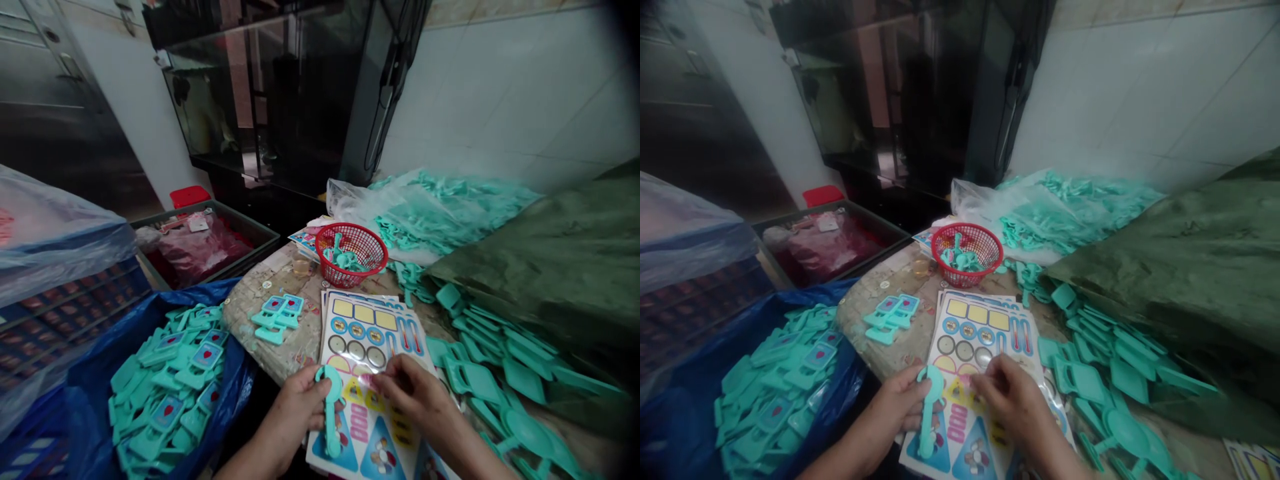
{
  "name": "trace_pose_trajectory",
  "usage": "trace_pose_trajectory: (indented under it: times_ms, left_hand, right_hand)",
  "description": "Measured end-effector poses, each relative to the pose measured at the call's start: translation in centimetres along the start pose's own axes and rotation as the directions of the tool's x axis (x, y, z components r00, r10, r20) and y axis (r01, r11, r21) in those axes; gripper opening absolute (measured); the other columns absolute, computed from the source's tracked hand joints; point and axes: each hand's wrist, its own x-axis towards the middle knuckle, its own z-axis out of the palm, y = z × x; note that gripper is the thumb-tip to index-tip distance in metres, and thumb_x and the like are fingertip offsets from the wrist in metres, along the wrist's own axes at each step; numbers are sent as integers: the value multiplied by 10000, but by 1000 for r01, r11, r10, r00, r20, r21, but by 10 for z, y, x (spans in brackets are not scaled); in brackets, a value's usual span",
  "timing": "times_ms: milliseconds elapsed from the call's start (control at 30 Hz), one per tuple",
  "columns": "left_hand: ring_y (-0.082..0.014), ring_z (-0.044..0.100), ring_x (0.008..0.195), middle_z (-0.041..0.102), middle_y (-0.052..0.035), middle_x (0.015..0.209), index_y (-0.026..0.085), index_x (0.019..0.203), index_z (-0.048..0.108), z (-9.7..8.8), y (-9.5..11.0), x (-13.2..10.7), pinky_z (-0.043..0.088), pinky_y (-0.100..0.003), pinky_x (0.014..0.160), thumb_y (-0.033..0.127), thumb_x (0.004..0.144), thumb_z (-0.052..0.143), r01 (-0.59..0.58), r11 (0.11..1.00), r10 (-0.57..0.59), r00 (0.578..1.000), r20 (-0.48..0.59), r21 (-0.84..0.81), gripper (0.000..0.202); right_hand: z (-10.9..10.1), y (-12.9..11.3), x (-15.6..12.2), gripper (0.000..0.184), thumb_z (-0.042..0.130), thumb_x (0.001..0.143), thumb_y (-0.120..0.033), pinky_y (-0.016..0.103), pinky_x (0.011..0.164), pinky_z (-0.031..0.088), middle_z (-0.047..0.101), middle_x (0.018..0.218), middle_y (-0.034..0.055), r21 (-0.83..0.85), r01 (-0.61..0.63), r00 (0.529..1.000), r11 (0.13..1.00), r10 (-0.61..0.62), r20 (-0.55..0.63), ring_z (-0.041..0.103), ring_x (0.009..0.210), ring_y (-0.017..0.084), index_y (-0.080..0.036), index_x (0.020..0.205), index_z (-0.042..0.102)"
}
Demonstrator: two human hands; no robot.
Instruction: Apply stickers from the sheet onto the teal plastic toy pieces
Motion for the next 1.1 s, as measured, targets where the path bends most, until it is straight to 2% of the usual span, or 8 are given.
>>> trace_pose_trajectory:
  times_ms: [100, 167, 267, 333, 467, 600, 867, 1100]
  left_hand:
    - [-179, 662, 756, 685, -54, 853, 159, 1001, 600, 3, 2, -6, 522, -304, 697, 400, 736, 655, -40, 999, 41, 999, 25, -34, 362]
    - [-167, 660, 749, 691, -52, 852, 168, 1044, 584, 6, 2, -13, 510, -291, 713, 392, 775, 623, -88, 991, 93, 995, 46, -102, 352]
    - [-153, 653, 691, 692, -51, 809, 167, 1117, 546, 12, 3, -22, 488, -257, 655, 360, 814, 594, -127, 971, 146, 986, 82, -204, 363]
    - [-159, 657, 732, 693, -66, 864, 170, 1134, 532, 14, 3, -27, 476, -250, 654, 342, 834, 577, -152, 957, 184, 977, 112, -247, 349]
    - [-198, 639, 948, 655, -90, 1086, 198, 1129, 537, 16, 4, -35, 474, -280, 770, 330, 825, 598, -202, 941, 243, 962, 127, -272, 337]
    - [-236, 594, 1060, 634, -85, 1139, 209, 1097, 559, 17, 5, -40, 463, -329, 865, 392, 786, 635, -221, 946, 250, 963, 103, -237, 369]
    - [-267, 579, 1088, 632, -80, 1157, 224, 1097, 581, 19, 2, -45, 444, -398, 942, 423, 767, 643, -239, 942, 264, 961, 81, -237, 390]
    - [-279, 566, 1111, 622, -93, 1179, 215, 1107, 574, 18, 2, -46, 436, -416, 956, 411, 774, 639, -256, 933, 282, 957, 70, -253, 391]
  right_hand:
    - [1, -12, -9, 324, 525, 808, -502, 221, 511, 327, 428, 592, -55, 261, -106, 994, 959, 112, -8, 383, 556, 107, -203, 703, 459]
    - [6, -25, -15, 349, 516, 808, -532, 225, 543, 347, 437, 633, -46, 359, -118, 993, 926, 119, 19, 394, 594, 113, -202, 714, 456]
    - [19, -44, -22, 348, 502, 822, -539, 219, 562, 356, 428, 650, -49, 436, -120, 993, 892, 108, 52, 399, 611, 112, -209, 728, 441]
    - [28, -53, -26, 343, 494, 830, -536, 210, 549, 350, 413, 645, -56, 452, -113, 994, 885, 97, 58, 390, 599, 106, -213, 733, 431]
    - [39, -60, -31, 336, 505, 824, -535, 204, 529, 350, 402, 640, -60, 456, -108, 994, 884, 98, 47, 380, 594, 107, -219, 746, 421]
    - [43, -61, -32, 303, 534, 814, -500, 204, 562, 384, 437, 664, -52, 444, -90, 994, 892, 109, -16, 426, 620, 112, -219, 762, 436]
    - [45, -66, -32, 277, 569, 780, -474, 204, 521, 415, 459, 644, -44, 405, -35, 988, 914, 92, -122, 459, 578, 119, -222, 751, 457]
    - [47, -64, -32, 282, 558, 785, -482, 208, 497, 400, 442, 629, -43, 356, -15, 992, 934, 58, -111, 436, 561, 121, -222, 757, 454]
